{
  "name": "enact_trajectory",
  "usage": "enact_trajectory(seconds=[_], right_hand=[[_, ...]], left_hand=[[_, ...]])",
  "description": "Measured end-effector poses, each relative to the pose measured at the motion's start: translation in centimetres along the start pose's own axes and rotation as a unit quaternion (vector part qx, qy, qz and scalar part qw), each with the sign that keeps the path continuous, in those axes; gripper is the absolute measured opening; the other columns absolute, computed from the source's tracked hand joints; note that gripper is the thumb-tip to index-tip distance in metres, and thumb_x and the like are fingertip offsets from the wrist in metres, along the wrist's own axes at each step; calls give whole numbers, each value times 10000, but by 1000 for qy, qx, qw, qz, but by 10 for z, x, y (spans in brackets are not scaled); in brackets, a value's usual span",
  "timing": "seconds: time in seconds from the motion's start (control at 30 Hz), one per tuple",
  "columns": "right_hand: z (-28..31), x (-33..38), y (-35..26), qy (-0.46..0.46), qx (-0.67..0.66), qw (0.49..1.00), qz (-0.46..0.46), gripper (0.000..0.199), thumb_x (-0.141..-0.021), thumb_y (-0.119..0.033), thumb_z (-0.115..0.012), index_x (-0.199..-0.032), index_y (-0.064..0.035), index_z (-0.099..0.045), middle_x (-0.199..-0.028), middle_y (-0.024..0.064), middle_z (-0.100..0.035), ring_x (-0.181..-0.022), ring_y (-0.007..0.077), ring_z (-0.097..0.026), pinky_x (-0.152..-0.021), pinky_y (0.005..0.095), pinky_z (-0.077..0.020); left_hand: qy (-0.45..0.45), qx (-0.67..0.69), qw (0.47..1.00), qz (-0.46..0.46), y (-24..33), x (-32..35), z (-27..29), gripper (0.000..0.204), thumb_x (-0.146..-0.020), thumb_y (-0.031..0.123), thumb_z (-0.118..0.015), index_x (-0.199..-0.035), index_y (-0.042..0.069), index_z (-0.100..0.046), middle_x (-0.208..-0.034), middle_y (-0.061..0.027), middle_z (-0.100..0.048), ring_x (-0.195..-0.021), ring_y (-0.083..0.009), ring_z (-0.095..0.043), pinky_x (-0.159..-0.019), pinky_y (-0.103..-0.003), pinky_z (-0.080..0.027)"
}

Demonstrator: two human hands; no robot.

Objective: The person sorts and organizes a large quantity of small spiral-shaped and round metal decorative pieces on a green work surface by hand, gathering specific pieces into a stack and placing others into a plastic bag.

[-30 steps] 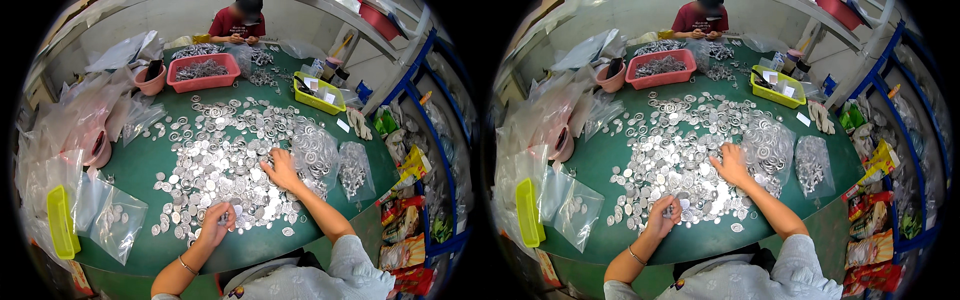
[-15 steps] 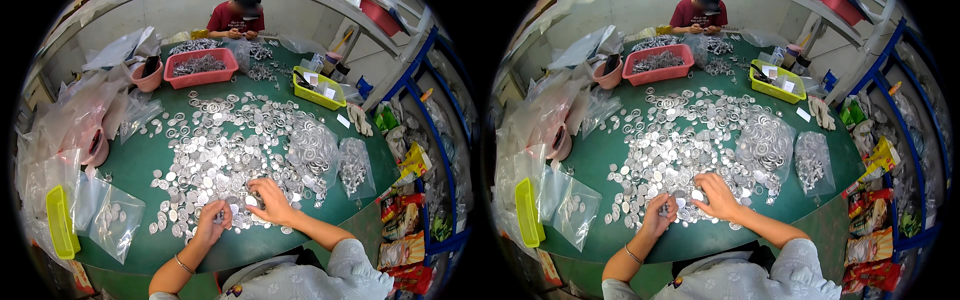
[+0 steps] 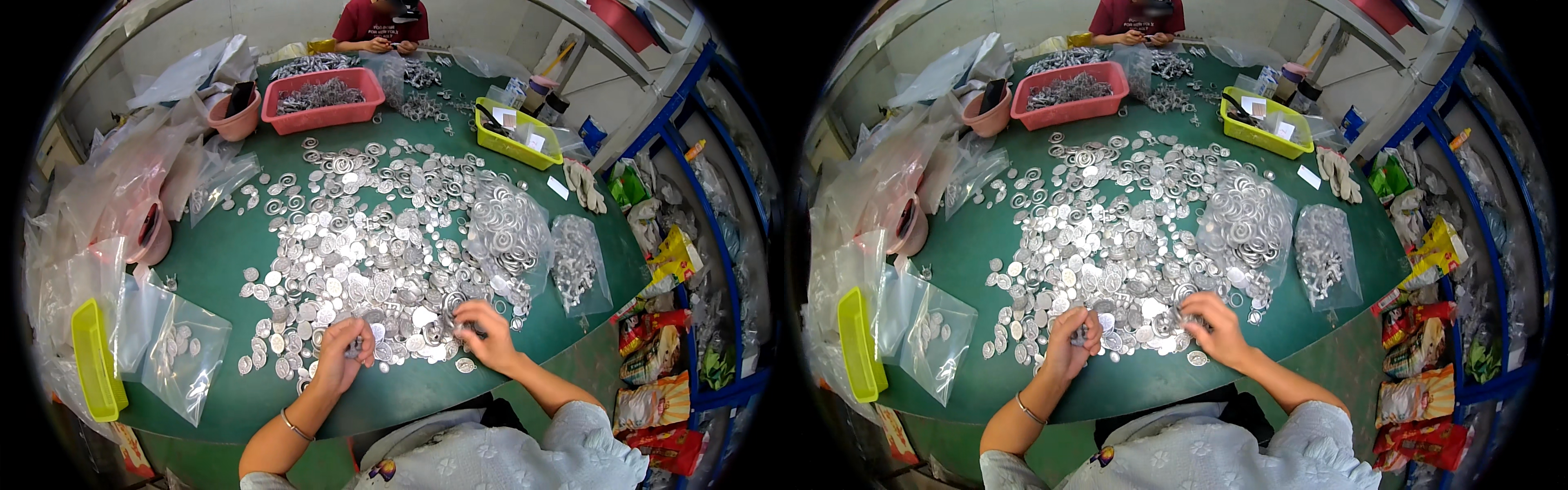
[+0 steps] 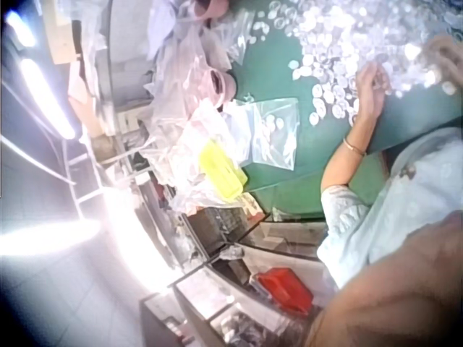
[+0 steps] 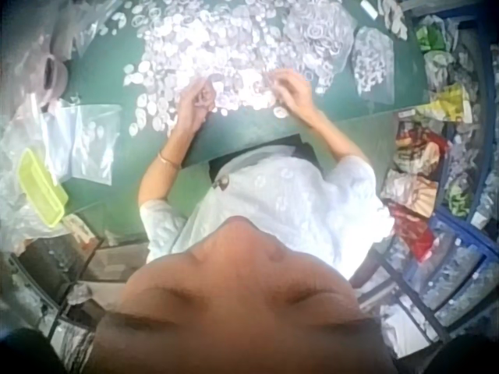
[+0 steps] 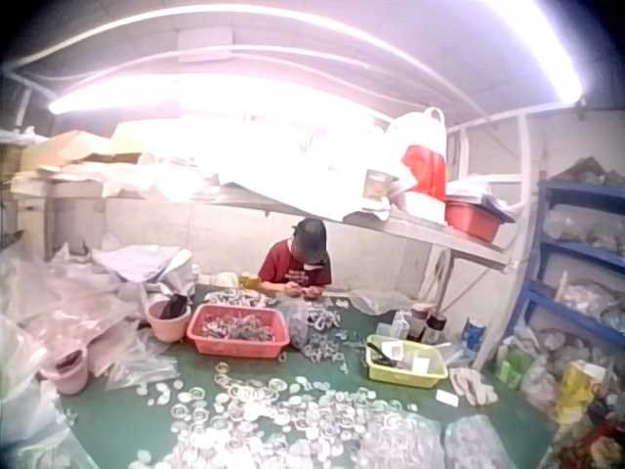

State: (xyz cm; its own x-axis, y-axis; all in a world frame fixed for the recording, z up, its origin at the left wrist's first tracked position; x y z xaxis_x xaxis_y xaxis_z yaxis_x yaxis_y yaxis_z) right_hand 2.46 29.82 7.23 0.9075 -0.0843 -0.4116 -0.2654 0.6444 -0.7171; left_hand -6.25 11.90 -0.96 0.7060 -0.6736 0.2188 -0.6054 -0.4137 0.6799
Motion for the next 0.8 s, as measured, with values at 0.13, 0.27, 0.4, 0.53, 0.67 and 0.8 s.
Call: enact_trajectory(seconds=[0.13, 0.27, 0.4, 0.53, 0.67, 0.8], right_hand=[[9, 4, 59, 110, -298, 919, -234, 139, -874, -48, -518, -1008, -9, -520, -935, 66, -582, -867, 141, -559, -786, 263, -425], [-2, 10, 76, 85, -488, 795, -350, 133, -878, -62, -514, -998, -7, -530, -850, 55, -586, -746, 118, -549, -678, 236, -415], [7, 10, 75, 16, -274, 899, -341, 124, -845, -67, -568, -955, -12, -585, -739, 37, -568, -624, 103, -512, -571, 231, -404], [13, -22, 30, 30, 40, 988, -145, 167, -774, -59, -632, -938, -25, -625, -683, 41, -527, -540, 116, -471, -505, 249, -387], [-7, -55, 2, 10, 191, 981, -31, 201, -733, -90, -663, -920, -41, -611, -721, 85, -520, -649, 212, -525, -554, 316, -438], [-43, -79, 0, -54, 313, 948, 27, 248, -724, -177, -672, -896, -19, -591, -775, 103, -540, -774, 272, -547, -634, 364, -463]], left_hand=[[-1, -4, 1000, -6, 2, 2, 0, 266, -890, 227, -491, -698, 44, -489, -611, -41, -422, -501, -118, -399, -424, -244, -369], [-18, 14, 1000, -3, -1, 1, 1, 244, -897, 192, -484, -730, 16, -506, -630, -51, -462, -511, -112, -411, -460, -255, -394], [-21, 10, 1000, 2, -1, 2, -3, 248, -898, 192, -483, -729, 11, -507, -631, -52, -463, -510, -112, -409, -461, -256, -395], [-20, 5, 1000, 5, -4, 2, 0, 252, -897, 193, -484, -732, 5, -511, -635, -54, -466, -510, -113, -414, -460, -259, -397], [-25, -2, 1000, 3, -5, 1, 2, 252, -897, 192, -485, -735, 2, -514, -635, -55, -467, -513, -116, -421, -458, -261, -398], [-13, -28, 1000, 0, -3, 2, -2, 265, -892, 212, -483, -711, 20, -492, -621, -47, -441, -507, -116, -412, -442, -252, -384]])
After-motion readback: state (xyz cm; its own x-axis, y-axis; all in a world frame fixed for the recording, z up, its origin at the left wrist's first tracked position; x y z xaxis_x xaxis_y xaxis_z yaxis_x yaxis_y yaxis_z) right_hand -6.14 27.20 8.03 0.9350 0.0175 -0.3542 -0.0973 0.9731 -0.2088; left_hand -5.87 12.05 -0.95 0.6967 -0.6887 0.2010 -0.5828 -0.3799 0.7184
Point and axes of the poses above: each hand's wrist, its own x-axis away from the middle knuckle, its own z-axis out of the back of the hand, y = z × x, the point moved 10 cm from there along -x, towards the middle knuckle
